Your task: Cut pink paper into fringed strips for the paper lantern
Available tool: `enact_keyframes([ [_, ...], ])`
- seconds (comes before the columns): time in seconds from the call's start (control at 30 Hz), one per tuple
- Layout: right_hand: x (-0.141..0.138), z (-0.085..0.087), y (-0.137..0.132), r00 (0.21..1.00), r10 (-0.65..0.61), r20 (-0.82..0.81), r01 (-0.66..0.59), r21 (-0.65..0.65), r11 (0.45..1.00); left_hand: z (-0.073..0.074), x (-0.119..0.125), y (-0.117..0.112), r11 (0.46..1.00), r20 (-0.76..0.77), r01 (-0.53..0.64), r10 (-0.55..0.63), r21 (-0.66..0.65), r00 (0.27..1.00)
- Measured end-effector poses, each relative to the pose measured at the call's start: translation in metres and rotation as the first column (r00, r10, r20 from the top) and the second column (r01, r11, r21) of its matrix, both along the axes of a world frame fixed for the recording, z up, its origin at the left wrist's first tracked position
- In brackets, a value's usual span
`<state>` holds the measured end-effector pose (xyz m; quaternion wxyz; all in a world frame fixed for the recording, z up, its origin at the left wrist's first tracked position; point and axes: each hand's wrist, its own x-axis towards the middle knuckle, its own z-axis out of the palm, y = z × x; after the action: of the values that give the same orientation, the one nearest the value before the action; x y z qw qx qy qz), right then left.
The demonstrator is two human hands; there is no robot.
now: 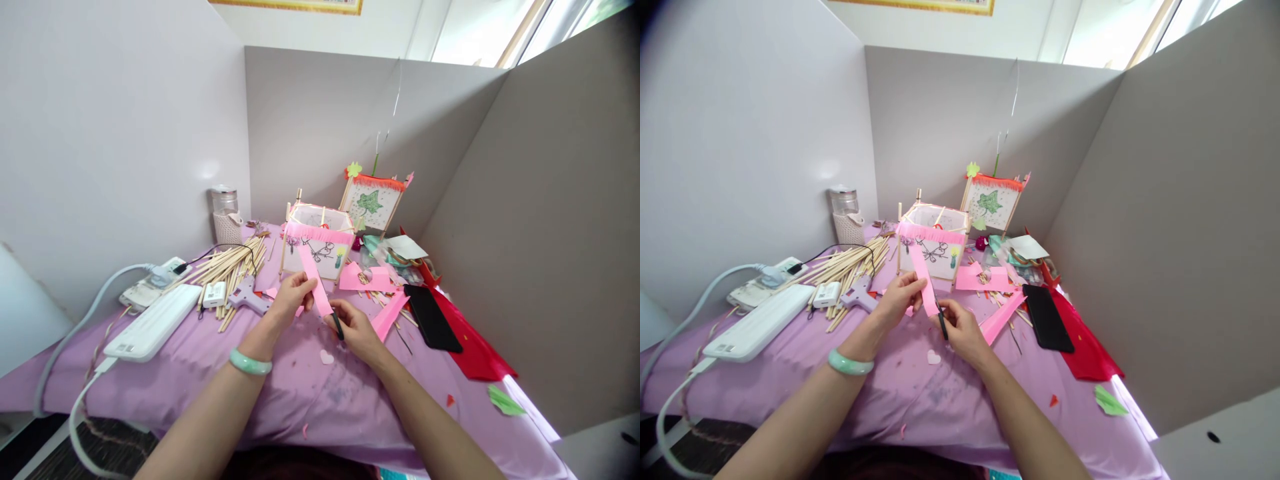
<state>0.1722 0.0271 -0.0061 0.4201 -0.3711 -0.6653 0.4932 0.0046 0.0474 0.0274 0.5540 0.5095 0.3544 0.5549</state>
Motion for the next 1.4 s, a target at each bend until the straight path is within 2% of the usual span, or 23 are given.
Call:
enact_keyframes([
  [0.13, 0.0003, -0.0002, -0.0006, 1.0, -0.018, 0.01, 0.018, 0.002, 1.0, 0.0003, 0.0004, -0.0002, 1.0, -0.025, -0.02, 0.019, -0.022, 1.0],
  [0.33, -0.0005, -0.0038, 0.001, 1.0, 0.012, -0.011, -0.012, 0.01, 1.0, -0.0023, -0.0017, 0.0039, 0.996, 0.016, -0.088, 0.088, -0.023, 0.996],
  [0.5, -0.0016, -0.0022, -0.0005, 0.999, 0.027, -0.025, -0.028, -0.019, 0.999, -0.007, -0.0049, 0.0068, 0.999, 0.088, 0.029, -0.025, -0.046, 0.996],
  [0.57, -0.0021, 0.0003, -0.0016, 0.999, 0.031, -0.024, -0.032, -0.024, 0.999, -0.0071, -0.0047, 0.0066, 0.998, 0.094, 0.039, -0.035, -0.043, 0.995],
  [0.83, -0.0008, 0.0036, -0.0028, 1.0, 0.02, 0.002, -0.02, -0.009, 1.0, -0.0013, -0.0005, 0.0007, 1.0, 0.003, -0.006, 0.006, -0.006, 1.0],
  [1.17, -0.0002, -0.0013, -0.002, 0.999, -0.013, 0.045, 0.011, 0.027, 1.0, -0.0014, 0.0003, 0.0014, 0.999, -0.022, -0.034, 0.033, -0.039, 0.999],
  [1.3, -0.0013, -0.0043, -0.0013, 1.0, 0.007, 0.029, -0.007, 0.002, 1.0, -0.0002, 0.0008, 0.0019, 0.995, 0.012, -0.095, 0.095, -0.04, 0.995],
  [1.4, -0.0028, -0.0056, -0.0007, 1.0, 0.02, 0.003, -0.02, -0.017, 1.0, -0.0015, 0.0, 0.0028, 0.996, 0.006, -0.084, 0.084, -0.034, 0.996],
])
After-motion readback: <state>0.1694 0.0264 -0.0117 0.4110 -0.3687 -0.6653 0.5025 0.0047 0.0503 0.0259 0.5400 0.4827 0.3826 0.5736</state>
